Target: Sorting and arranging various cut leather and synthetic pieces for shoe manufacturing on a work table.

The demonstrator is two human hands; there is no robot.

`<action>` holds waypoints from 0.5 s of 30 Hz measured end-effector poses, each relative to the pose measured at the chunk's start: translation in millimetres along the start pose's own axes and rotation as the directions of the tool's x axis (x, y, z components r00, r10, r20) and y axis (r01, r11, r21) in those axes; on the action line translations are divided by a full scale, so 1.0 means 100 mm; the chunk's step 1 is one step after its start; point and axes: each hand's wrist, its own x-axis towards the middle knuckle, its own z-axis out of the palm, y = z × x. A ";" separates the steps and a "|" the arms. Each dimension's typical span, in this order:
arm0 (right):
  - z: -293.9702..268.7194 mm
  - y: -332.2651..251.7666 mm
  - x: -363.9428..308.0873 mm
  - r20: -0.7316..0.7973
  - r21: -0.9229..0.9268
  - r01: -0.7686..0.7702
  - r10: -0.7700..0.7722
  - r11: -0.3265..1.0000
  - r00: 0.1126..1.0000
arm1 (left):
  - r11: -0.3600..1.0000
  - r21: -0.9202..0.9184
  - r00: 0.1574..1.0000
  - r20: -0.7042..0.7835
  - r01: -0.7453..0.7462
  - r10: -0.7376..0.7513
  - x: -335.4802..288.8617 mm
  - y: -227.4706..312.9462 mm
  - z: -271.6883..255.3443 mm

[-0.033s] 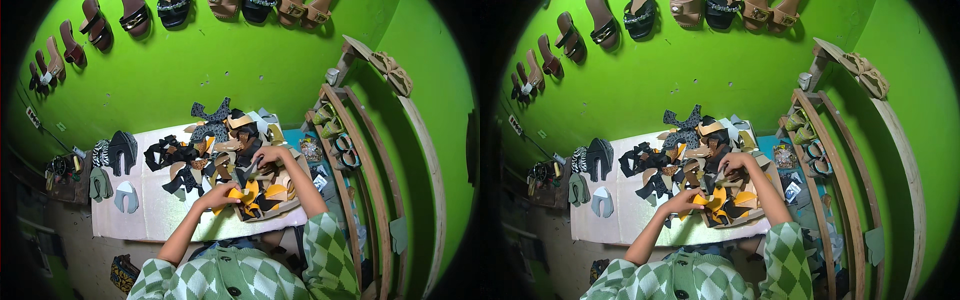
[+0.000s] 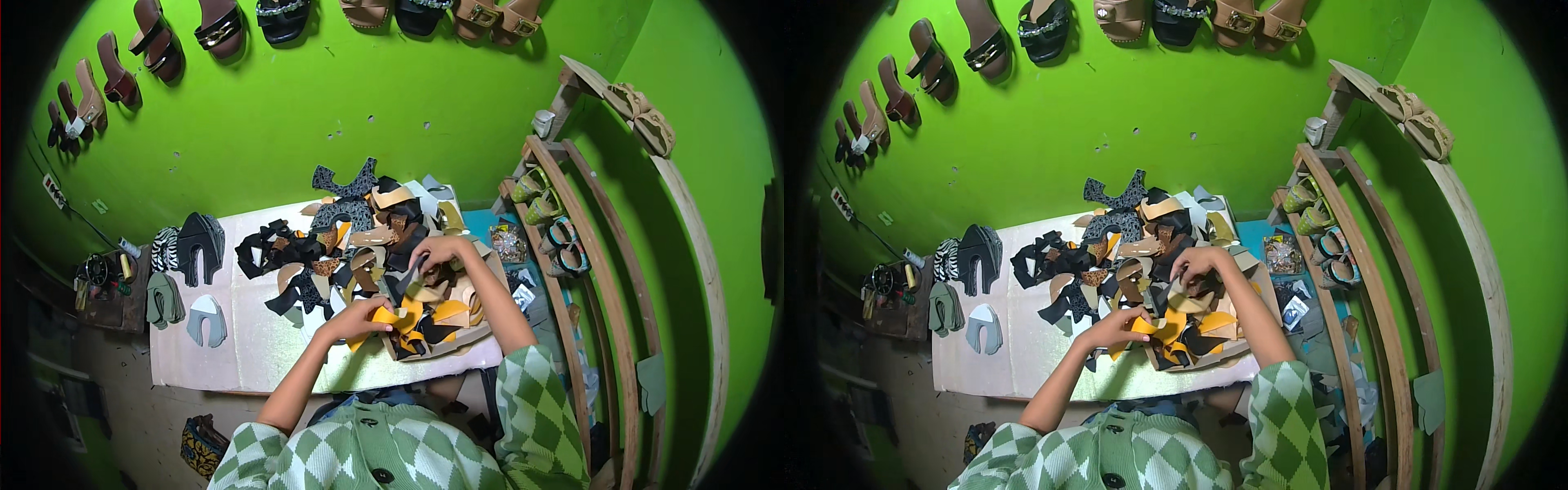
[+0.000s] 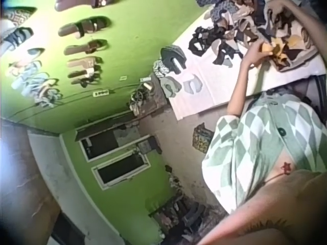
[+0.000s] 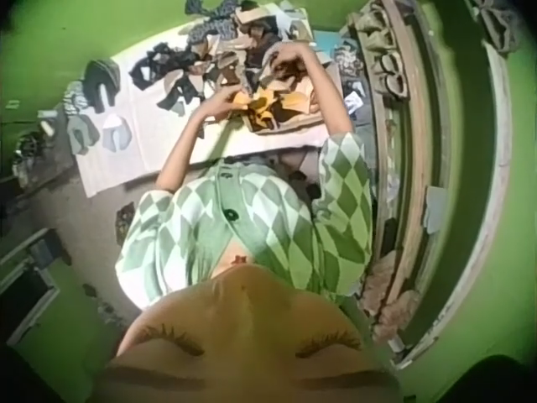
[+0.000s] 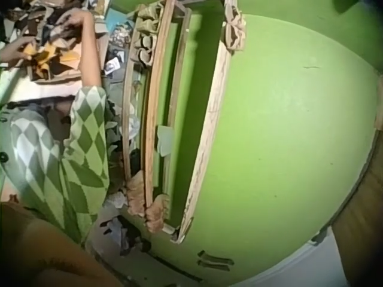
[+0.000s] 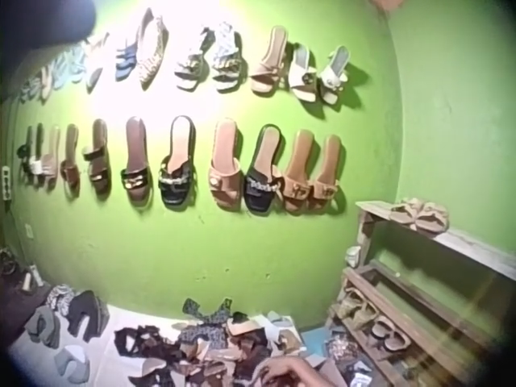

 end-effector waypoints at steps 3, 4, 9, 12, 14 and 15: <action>-0.10 -0.11 0.10 -0.119 0.156 -0.036 0.055 0.987 0.991 | 0.999 -0.045 1.000 -0.004 -0.017 0.017 0.00 -0.04 0.02; -0.11 -0.12 0.17 -0.247 0.165 -0.004 0.046 0.986 0.968 | 0.999 -0.048 1.000 0.004 -0.017 0.017 -0.01 -0.05 0.03; 0.11 -0.46 0.27 -0.754 -0.008 0.174 -0.121 0.985 0.646 | 0.993 -0.096 0.997 -0.016 0.073 -0.075 -0.06 -0.02 0.00; 0.45 -0.22 0.14 -0.693 -0.084 -0.095 0.010 0.992 0.721 | 0.993 -0.092 0.996 -0.058 0.068 -0.074 -0.03 -0.05 0.00; 0.80 0.03 -0.03 -0.465 -0.050 -0.186 0.142 0.981 0.874 | 0.998 -0.051 0.995 -0.087 0.038 -0.042 0.02 -0.05 0.03; 0.98 -0.13 -0.06 -0.457 -0.235 -0.357 0.222 0.904 0.861 | 0.968 -0.243 0.997 -0.019 0.063 -0.069 -0.01 -0.09 0.00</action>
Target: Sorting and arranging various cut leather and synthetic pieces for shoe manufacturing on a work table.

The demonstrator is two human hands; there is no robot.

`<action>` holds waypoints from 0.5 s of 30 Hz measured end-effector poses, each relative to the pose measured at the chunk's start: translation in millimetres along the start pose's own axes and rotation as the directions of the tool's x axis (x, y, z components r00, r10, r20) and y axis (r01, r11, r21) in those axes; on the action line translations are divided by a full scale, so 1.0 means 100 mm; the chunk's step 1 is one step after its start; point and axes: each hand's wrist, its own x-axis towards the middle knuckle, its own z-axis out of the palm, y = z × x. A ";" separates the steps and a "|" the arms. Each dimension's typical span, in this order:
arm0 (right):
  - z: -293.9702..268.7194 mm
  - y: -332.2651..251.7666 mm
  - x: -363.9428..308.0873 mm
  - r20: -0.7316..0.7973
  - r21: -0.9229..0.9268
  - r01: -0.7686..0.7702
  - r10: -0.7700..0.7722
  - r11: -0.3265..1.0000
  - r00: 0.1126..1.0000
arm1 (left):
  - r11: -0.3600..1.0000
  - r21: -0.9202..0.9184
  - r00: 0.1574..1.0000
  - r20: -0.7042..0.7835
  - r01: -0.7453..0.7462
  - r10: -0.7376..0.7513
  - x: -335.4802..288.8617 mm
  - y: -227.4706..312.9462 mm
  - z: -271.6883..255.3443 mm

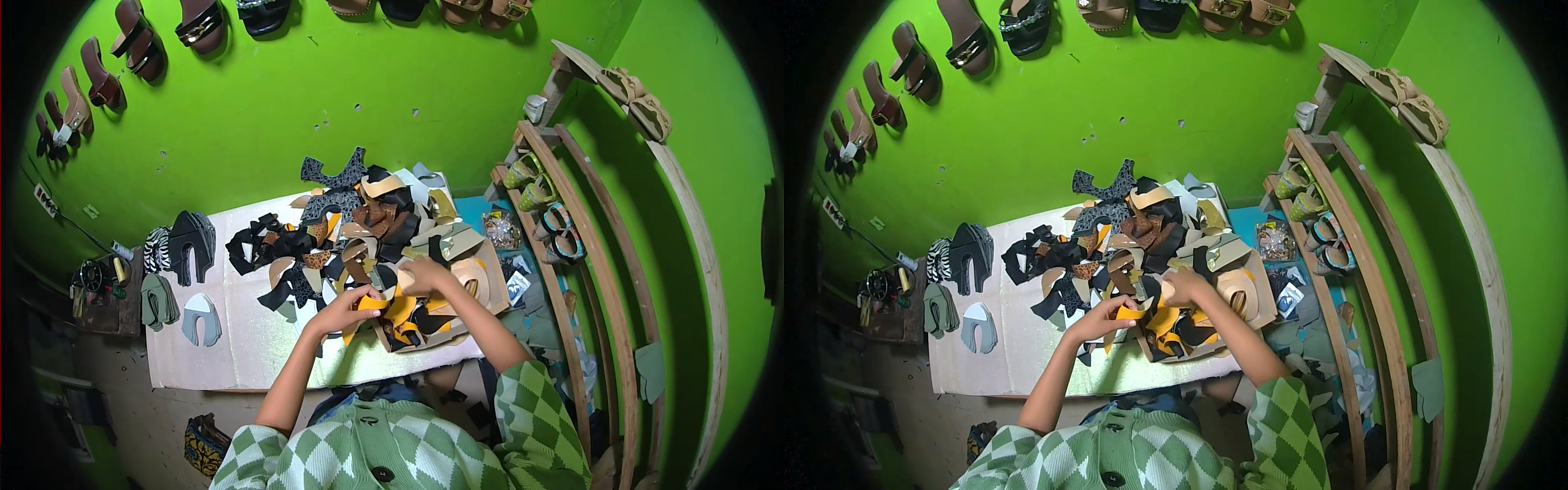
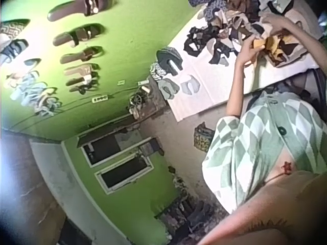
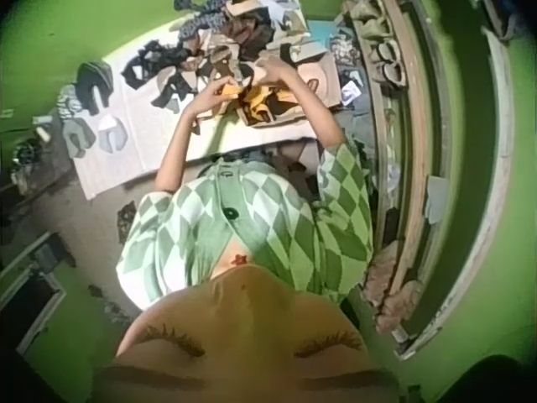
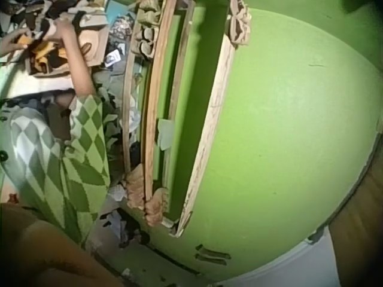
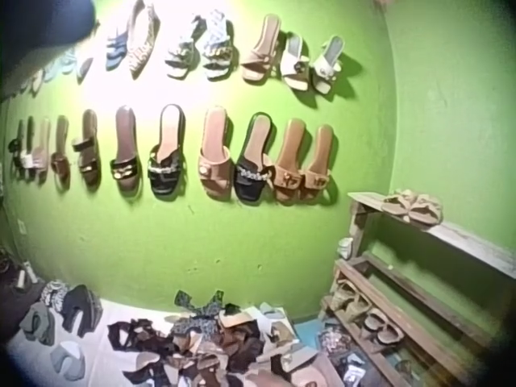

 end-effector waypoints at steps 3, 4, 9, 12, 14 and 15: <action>0.41 0.24 -0.24 -0.327 0.123 0.200 -0.151 0.972 0.933 | 0.972 -0.232 0.972 0.223 -0.026 0.080 0.13 0.15 0.10; 0.31 0.15 -0.28 -0.212 0.413 0.254 -0.179 0.874 0.961 | 0.962 -0.273 0.967 0.249 0.012 0.059 0.13 0.15 0.11; 0.18 0.70 -0.51 -0.256 0.625 0.007 0.196 0.781 0.947 | 0.980 -0.193 0.994 0.106 0.049 -0.029 0.41 -0.11 0.31; 0.20 1.12 -0.68 -0.458 0.276 0.005 0.127 0.961 0.880 | 0.980 0.118 0.963 -0.235 0.162 -0.130 0.57 -0.40 0.45; 0.40 1.40 -0.72 -0.573 0.223 -0.055 0.176 0.973 0.800 | 0.965 0.221 0.953 -0.294 0.141 -0.072 0.69 -0.44 0.55; 0.43 1.47 -0.69 -0.573 0.221 -0.055 0.175 0.974 0.801 | 0.952 0.280 0.954 -0.297 0.125 -0.038 0.71 -0.48 0.57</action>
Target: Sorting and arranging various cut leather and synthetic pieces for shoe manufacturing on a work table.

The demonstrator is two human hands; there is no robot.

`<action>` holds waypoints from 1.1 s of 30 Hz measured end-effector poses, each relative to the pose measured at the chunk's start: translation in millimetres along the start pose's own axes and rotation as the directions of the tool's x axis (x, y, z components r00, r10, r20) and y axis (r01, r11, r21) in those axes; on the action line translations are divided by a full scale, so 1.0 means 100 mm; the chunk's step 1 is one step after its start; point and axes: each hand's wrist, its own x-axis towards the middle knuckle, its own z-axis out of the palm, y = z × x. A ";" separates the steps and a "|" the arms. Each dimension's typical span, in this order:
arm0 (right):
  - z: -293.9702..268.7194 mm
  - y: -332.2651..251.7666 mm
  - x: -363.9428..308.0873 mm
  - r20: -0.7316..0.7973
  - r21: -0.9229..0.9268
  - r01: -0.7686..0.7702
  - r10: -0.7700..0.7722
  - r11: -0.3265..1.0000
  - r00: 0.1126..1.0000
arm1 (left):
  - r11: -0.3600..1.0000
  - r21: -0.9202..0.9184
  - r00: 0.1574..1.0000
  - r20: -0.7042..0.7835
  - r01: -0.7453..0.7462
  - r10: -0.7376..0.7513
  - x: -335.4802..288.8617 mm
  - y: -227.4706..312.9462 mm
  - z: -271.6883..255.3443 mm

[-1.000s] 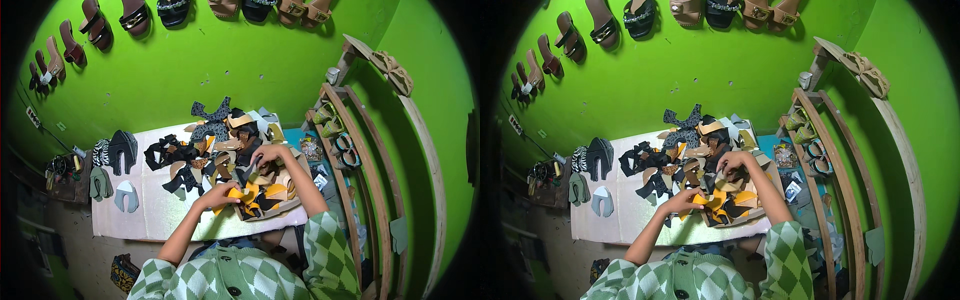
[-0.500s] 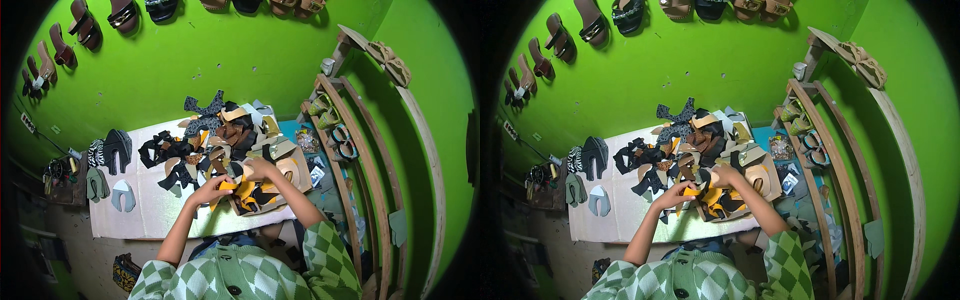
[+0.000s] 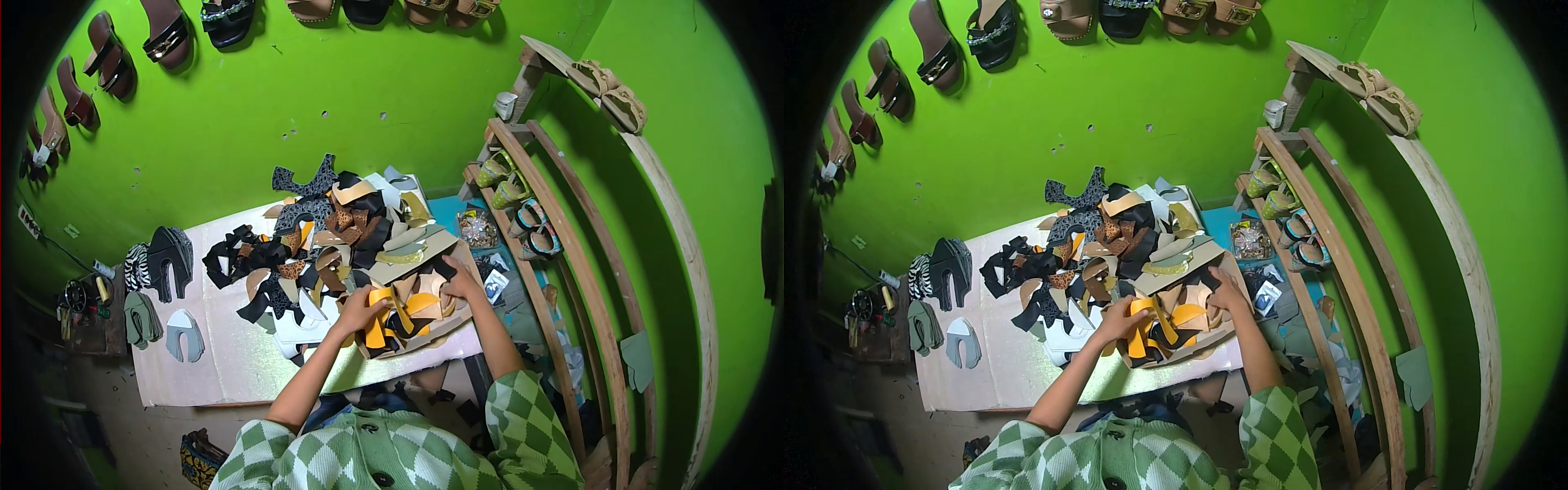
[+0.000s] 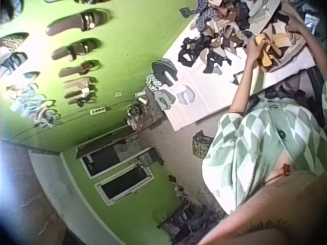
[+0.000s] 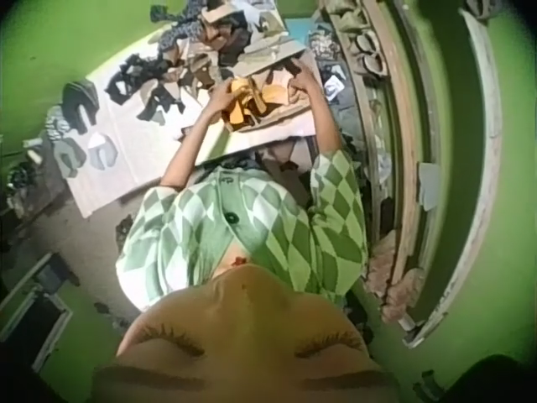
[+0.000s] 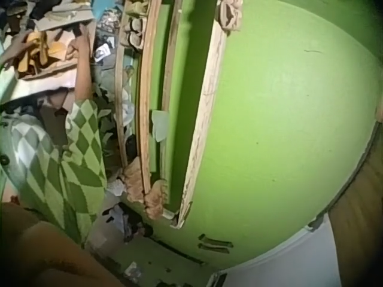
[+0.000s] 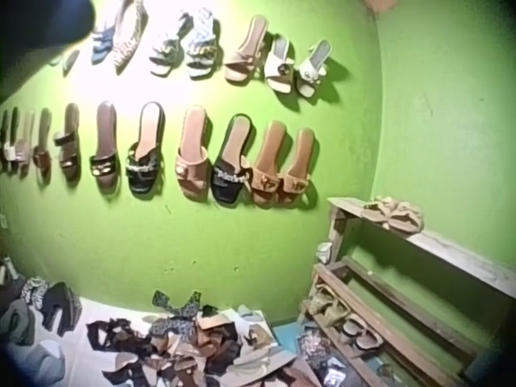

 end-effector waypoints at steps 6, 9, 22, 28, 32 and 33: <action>-0.14 -0.09 0.15 0.493 -0.109 0.008 0.047 0.994 0.869 | 0.917 -0.367 0.988 0.060 0.157 -0.145 -0.08 -0.13 -0.06; -0.51 -0.42 0.25 0.396 0.006 -0.078 0.069 0.997 0.916 | 0.766 -0.575 0.958 0.165 0.286 -0.234 -0.18 -0.05 -0.22; -0.44 -2.13 0.31 0.707 0.577 -0.631 0.070 0.519 0.704 | 0.398 -0.914 0.987 0.018 0.081 -0.158 -0.23 0.38 -0.12; -0.49 -1.58 0.37 0.565 0.512 -0.569 0.247 0.643 0.788 | 0.332 -0.933 0.962 0.051 0.141 -0.267 -0.42 0.06 -0.64; -0.03 -0.85 0.18 0.640 -0.234 -0.343 0.410 0.910 0.650 | 0.218 -0.976 0.954 -0.042 0.025 -0.296 -0.60 -0.12 -0.84; 0.21 -0.65 -0.02 0.524 -0.278 -0.413 0.497 0.867 0.692 | 0.230 -0.973 0.951 -0.048 0.024 -0.306 -0.63 -0.06 -0.88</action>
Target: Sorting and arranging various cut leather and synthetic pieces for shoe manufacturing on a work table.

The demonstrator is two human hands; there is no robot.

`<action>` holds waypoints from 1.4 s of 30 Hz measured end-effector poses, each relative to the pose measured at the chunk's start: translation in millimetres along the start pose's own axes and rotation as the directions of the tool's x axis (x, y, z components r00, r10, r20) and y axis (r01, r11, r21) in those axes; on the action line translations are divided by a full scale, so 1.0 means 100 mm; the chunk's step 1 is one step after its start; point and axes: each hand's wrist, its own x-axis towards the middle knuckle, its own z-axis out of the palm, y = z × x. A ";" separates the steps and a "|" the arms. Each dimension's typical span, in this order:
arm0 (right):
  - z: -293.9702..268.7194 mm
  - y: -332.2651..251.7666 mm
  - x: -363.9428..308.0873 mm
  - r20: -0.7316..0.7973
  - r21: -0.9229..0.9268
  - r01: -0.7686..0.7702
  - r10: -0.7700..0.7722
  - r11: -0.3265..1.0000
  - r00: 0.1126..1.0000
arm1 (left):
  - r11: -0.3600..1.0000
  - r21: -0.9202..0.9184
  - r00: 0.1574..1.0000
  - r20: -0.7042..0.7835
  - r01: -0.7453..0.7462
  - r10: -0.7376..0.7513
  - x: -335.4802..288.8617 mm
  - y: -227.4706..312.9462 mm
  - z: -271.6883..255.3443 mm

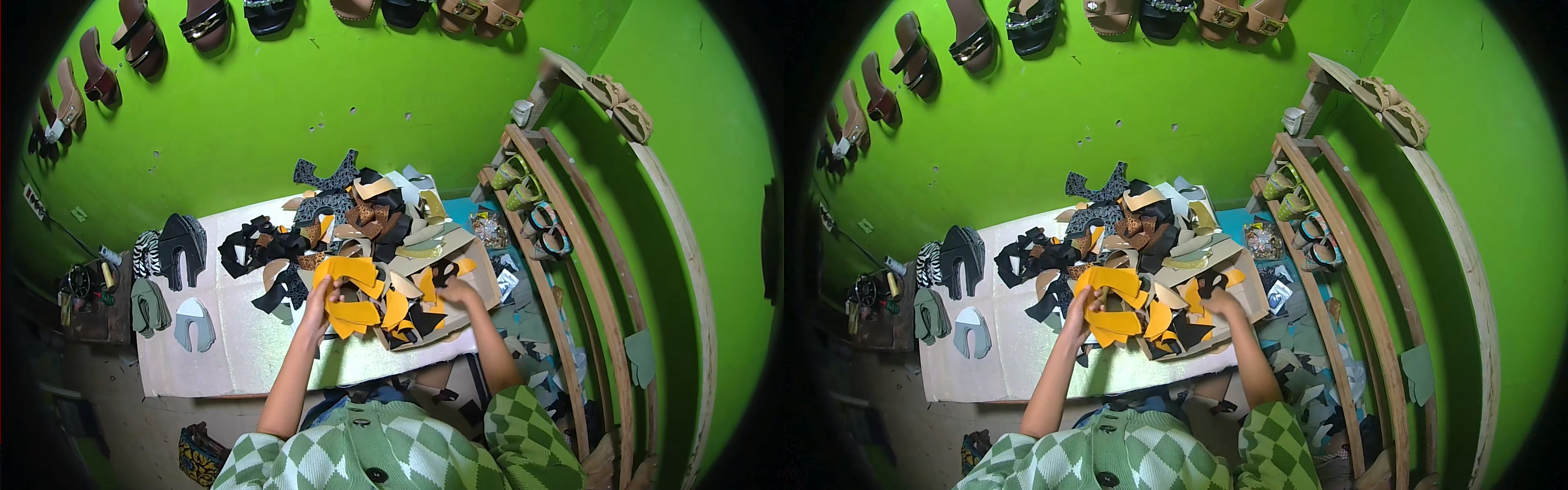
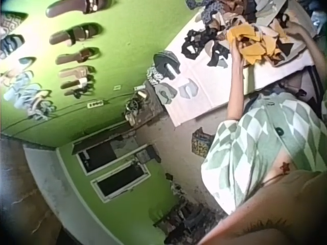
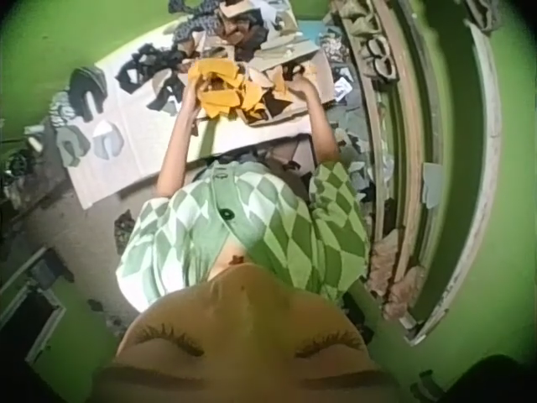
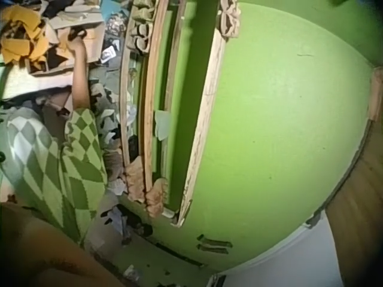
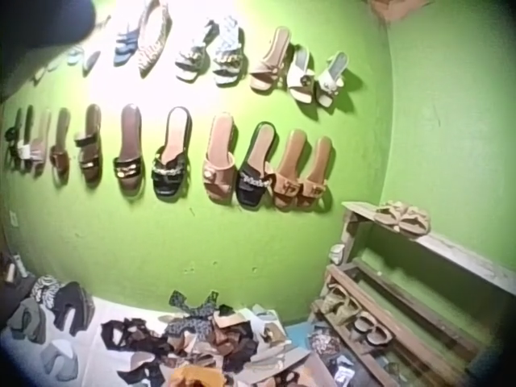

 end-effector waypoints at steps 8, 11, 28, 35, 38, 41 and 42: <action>0.82 0.11 0.24 -0.414 0.445 0.067 0.139 0.893 0.900 | 1.000 -0.020 1.000 -0.007 -0.019 0.019 -0.02 0.06 -0.15; 0.55 0.01 0.13 -0.528 0.420 0.138 0.118 0.897 0.841 | 0.999 0.001 0.998 -0.038 -0.053 0.053 -0.05 0.12 -0.22; 0.53 -0.16 -0.25 -0.249 0.044 -0.133 0.140 0.990 0.958 | 0.995 -0.046 0.995 -0.041 -0.090 0.088 -0.09 0.22 -0.26; -0.14 -0.19 -0.53 -0.935 0.174 0.193 0.101 0.966 0.340 | 0.996 -0.019 0.996 -0.036 -0.083 0.082 -0.08 0.26 -0.33; -0.13 0.03 -0.46 -0.491 0.703 0.222 0.236 0.675 0.839 | 0.997 0.002 0.997 -0.040 -0.073 0.073 -0.07 0.23 -0.29; 0.30 -0.14 -0.43 0.145 0.972 -0.116 -0.132 0.205 0.981 | 0.997 -0.006 0.995 -0.053 -0.080 0.080 -0.12 0.23 -0.35; 0.79 0.57 -0.11 0.132 0.849 -0.059 -0.102 0.525 0.986 | 0.999 -0.026 0.999 0.028 -0.026 0.027 0.02 0.12 -0.09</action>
